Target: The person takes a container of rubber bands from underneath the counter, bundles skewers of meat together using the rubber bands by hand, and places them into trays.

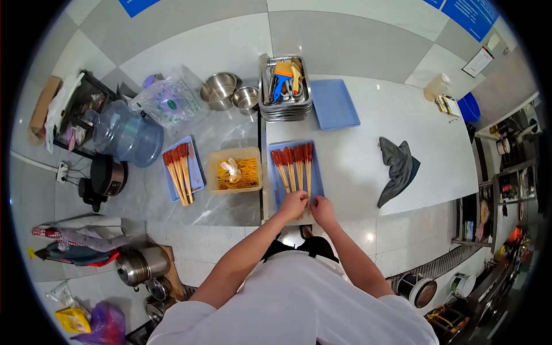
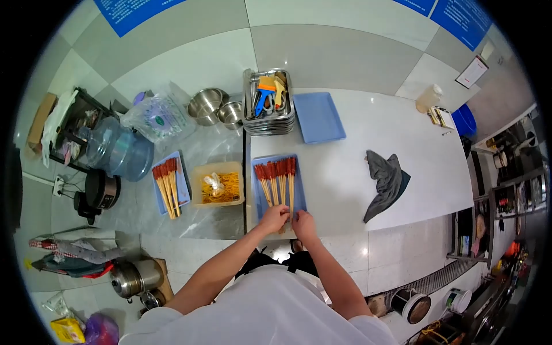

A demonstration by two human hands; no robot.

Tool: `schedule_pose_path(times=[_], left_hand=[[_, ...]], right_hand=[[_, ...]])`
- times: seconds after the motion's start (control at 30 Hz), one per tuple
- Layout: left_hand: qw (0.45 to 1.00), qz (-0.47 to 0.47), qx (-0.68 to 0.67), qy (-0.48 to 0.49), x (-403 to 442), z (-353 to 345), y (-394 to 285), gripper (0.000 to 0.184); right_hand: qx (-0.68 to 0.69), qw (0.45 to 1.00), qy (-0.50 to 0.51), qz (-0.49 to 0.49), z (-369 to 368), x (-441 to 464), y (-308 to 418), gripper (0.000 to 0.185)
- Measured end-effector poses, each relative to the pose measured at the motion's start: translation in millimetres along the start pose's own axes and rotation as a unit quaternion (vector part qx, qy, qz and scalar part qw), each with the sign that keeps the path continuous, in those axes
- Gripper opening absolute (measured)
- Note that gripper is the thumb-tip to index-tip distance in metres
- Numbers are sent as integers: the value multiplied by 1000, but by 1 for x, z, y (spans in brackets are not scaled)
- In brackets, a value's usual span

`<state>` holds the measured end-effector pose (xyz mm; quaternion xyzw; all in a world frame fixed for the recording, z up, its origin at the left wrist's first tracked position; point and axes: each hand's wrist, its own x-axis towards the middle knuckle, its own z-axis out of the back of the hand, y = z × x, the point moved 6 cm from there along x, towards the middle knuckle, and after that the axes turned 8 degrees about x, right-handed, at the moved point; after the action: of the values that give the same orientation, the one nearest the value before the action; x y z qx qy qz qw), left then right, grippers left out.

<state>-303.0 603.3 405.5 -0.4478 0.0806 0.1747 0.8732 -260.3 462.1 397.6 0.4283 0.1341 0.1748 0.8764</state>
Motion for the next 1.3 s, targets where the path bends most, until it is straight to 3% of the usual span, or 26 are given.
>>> schedule_pose_path(times=[0.13, 0.23, 0.43, 0.57, 0.7, 0.8, 0.9, 1.0, 1.03, 1.13, 1.27, 1.3], left_hand=[[998, 12, -50, 30, -36, 26, 25, 23], [973, 58, -217, 56, -70, 52, 50, 18], [957, 76, -271, -65, -124, 149, 110, 16], [906, 114, -367, -175, -140, 202, 166, 10], [865, 125, -421, -242, -142, 250, 171, 9], [859, 134, -417, -266, -139, 268, 170, 9], [855, 146, -418, -271, -134, 271, 177, 9], [852, 154, -411, -286, -135, 274, 190, 8], [848, 158, -412, -293, -137, 276, 196, 8], [844, 157, -407, -312, -137, 281, 224, 8], [862, 226, -301, -339, -131, 303, 281, 10], [884, 242, -187, -354, -127, 310, 295, 17]], right_hand=[[50, 997, -61, -1, 11, -21, 46, 14], [93, 994, -41, 27, -11, -26, 99, 14], [301, 948, 94, -43, -101, -36, 191, 18], [318, 936, 153, -15, -134, -22, 236, 17], [363, 911, 193, -19, -169, 12, 255, 19], [391, 898, 203, -12, -184, 34, 268, 19], [237, 955, 162, 79, -189, 61, 265, 18], [220, 957, 147, 120, -197, 83, 261, 18], [251, 948, 178, 85, -202, 85, 263, 17], [266, 932, 213, 125, -225, 83, 285, 17], [283, 911, 294, 57, -263, 73, 316, 17], [301, 904, 299, 60, -276, 74, 317, 18]])
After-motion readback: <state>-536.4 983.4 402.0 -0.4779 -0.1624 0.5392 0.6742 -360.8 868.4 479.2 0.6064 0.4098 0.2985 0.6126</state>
